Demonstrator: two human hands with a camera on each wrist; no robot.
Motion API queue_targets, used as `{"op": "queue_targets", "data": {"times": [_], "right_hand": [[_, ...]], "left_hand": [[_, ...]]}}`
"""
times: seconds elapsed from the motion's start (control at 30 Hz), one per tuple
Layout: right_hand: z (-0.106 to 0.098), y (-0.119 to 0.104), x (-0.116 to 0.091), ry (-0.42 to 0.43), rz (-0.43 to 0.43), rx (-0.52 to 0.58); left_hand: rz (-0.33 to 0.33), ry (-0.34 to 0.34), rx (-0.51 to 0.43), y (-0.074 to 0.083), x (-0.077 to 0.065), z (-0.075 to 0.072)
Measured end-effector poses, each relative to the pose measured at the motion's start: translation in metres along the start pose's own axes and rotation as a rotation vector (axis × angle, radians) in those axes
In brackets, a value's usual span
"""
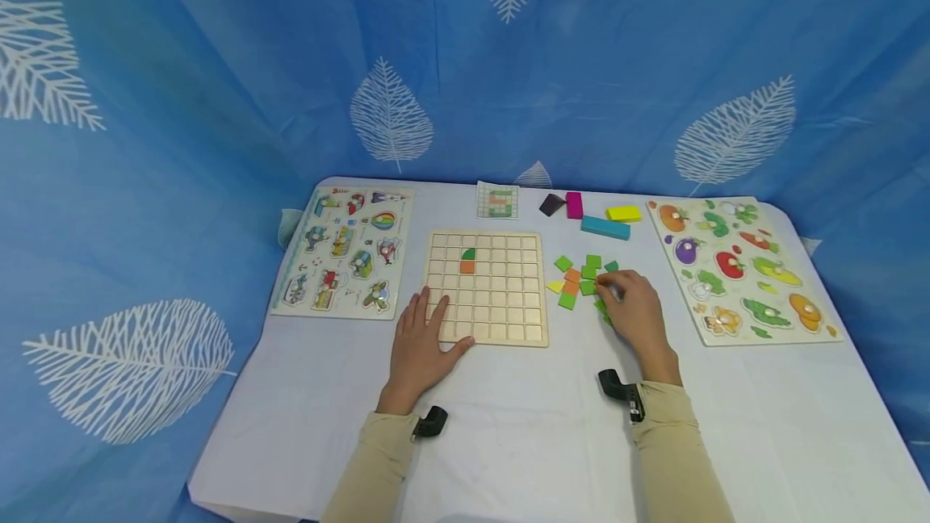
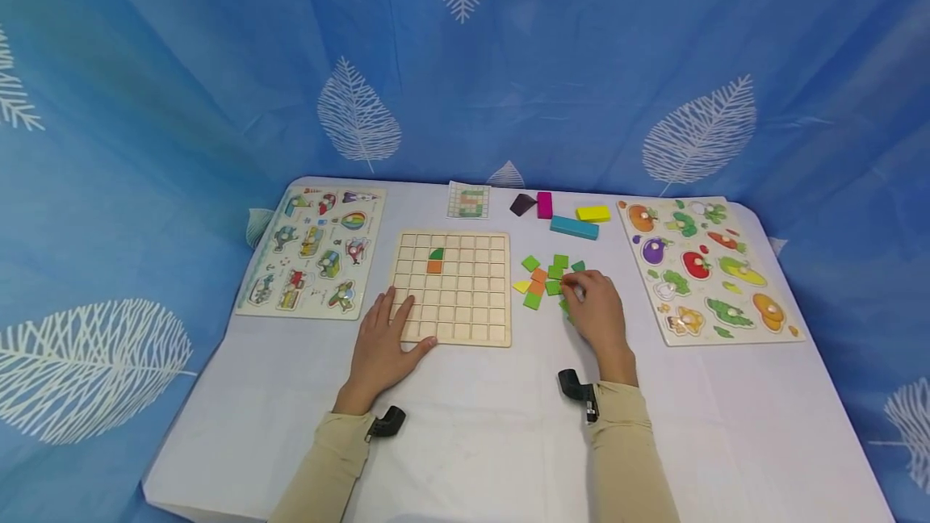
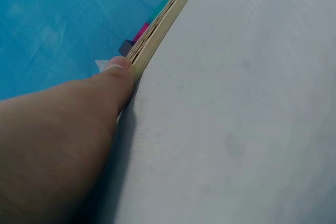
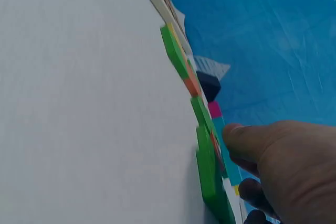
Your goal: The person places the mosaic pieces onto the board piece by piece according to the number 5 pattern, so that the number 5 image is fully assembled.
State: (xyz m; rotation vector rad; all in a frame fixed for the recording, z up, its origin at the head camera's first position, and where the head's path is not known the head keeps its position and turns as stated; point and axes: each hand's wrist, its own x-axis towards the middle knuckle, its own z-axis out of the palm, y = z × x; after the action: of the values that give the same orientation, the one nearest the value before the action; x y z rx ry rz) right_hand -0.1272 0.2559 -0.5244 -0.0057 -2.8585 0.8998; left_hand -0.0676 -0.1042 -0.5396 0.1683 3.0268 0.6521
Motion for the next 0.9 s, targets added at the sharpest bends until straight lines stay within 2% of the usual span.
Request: {"op": "queue_targets", "data": {"times": [0.2,0.47,0.9], "right_hand": [[-0.004,0.011,-0.002,-0.017,0.039,-0.022],[-0.008,0.009,-0.002,-0.033,0.046,-0.024],[-0.013,0.007,0.010,-0.093,0.096,-0.066]], "left_hand": [[-0.011,-0.009,-0.009,0.000,-0.001,0.000],[-0.006,-0.004,-0.013,0.000,-0.001,0.002],[-0.007,0.003,-0.012,0.000,0.000,0.001]]}}
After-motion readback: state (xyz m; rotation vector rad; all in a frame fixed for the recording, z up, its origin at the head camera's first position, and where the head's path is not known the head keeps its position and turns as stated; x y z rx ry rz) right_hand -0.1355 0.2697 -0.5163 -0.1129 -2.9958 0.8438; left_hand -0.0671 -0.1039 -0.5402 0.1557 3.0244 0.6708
